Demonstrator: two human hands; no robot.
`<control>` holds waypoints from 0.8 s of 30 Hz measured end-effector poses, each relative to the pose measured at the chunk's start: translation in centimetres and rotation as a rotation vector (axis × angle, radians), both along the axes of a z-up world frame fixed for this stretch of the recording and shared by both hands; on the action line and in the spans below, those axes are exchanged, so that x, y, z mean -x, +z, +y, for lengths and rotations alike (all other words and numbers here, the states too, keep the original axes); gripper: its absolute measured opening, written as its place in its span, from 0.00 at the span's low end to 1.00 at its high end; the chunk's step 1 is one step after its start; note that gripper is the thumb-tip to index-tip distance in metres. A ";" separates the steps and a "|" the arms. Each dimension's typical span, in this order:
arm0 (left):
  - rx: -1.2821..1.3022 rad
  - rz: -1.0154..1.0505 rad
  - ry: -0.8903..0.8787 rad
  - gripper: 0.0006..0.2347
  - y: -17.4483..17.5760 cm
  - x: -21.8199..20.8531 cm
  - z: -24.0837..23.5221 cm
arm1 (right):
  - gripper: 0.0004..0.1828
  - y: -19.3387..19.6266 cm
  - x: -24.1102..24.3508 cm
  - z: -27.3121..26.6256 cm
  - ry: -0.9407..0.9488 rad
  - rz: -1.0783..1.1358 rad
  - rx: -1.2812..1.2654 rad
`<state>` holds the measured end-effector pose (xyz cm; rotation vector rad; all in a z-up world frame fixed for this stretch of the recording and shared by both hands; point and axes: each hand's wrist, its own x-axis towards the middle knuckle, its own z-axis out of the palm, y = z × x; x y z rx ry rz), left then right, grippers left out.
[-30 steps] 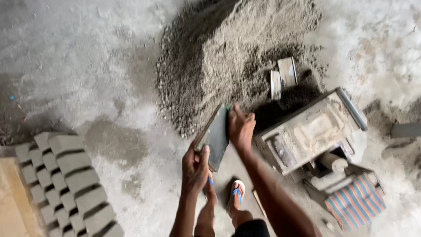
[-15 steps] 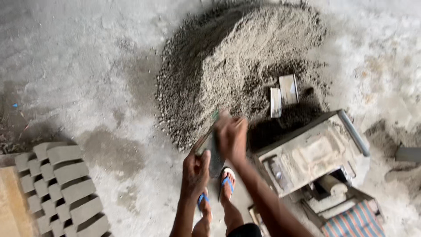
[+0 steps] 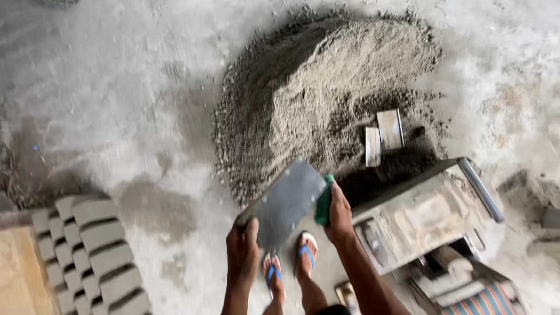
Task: The person scoops concrete mix into a rectangular metal mold, levels the surface with a straight edge, and compacts it using a hammer and a wooden block. They then flip the mold to release the formed brick and place it onto a growing stack of similar bricks.
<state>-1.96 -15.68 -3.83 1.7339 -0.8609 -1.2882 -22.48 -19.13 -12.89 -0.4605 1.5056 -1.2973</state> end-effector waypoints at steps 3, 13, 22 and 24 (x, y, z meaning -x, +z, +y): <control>0.040 0.031 -0.035 0.14 4.0 1.9 2.0 | 0.20 4.4 -1.4 3.4 -0.011 -0.177 -0.130; -0.108 0.222 -0.618 0.30 8.3 -2.5 -3.4 | 0.34 16.4 -0.8 -5.2 1.148 -0.020 0.435; -0.158 0.074 -0.194 0.10 4.7 0.8 2.0 | 0.22 11.1 -4.1 2.2 0.587 1.107 0.645; -0.161 0.104 -0.048 0.13 5.3 2.0 3.2 | 0.21 9.9 -4.1 2.1 0.631 1.161 0.572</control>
